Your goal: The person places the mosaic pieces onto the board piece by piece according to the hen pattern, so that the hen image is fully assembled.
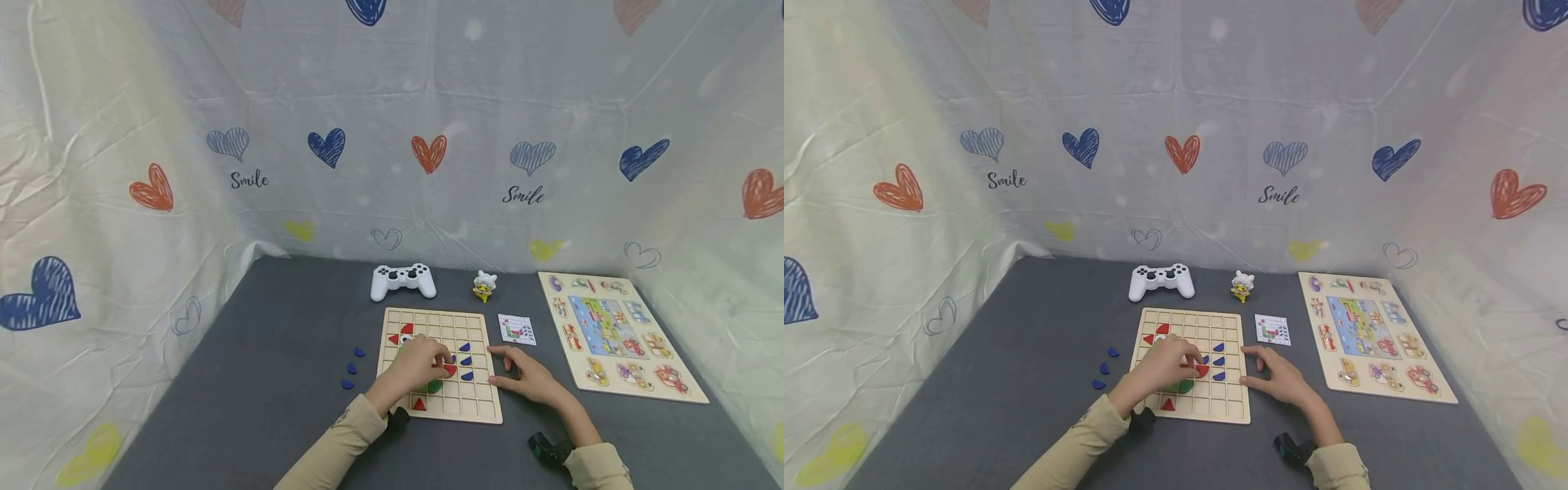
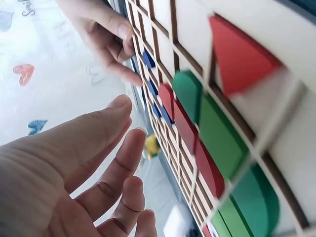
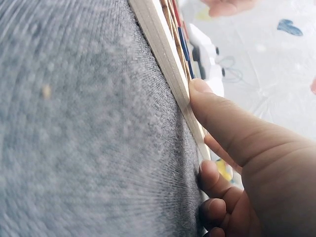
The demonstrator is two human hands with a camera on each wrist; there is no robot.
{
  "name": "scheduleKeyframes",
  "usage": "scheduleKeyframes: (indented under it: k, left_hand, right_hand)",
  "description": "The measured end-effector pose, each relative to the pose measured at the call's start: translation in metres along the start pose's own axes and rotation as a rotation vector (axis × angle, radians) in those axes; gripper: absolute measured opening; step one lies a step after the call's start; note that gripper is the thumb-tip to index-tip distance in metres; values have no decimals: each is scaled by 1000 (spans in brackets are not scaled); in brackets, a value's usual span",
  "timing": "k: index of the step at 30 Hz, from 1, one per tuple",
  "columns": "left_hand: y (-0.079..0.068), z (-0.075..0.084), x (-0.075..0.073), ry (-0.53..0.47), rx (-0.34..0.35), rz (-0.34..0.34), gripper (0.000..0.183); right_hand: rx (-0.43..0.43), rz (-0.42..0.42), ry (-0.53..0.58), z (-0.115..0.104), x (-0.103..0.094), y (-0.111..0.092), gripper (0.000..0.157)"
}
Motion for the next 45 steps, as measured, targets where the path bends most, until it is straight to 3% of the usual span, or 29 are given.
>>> scheduleKeyframes:
  k: [10,20,33,45]
  left_hand:
    - [-22,-30,-14,-14,-73,32,13]
    - [-49,-64,-29,9,-183,18,12]
    - [-76,-101,-39,145,-206,21,20]
    - [-85,-113,-44,137,-254,-7,21]
  right_hand:
    - [8,5,-13,2,1,0,56]
    - [21,-5,-11,2,2,1,57]
    - [12,-4,-1,2,1,0,56]
    - [-2,1,-7,2,0,0,56]
Point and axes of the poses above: each hand's wrist, its own y-axis towards the middle knuckle, its own x-axis out of the palm, z = x × y, the point moved 4 cm from there along y, towards the middle knuckle, and after that the axes turned 11 degrees about x, right-handed, at the moved point
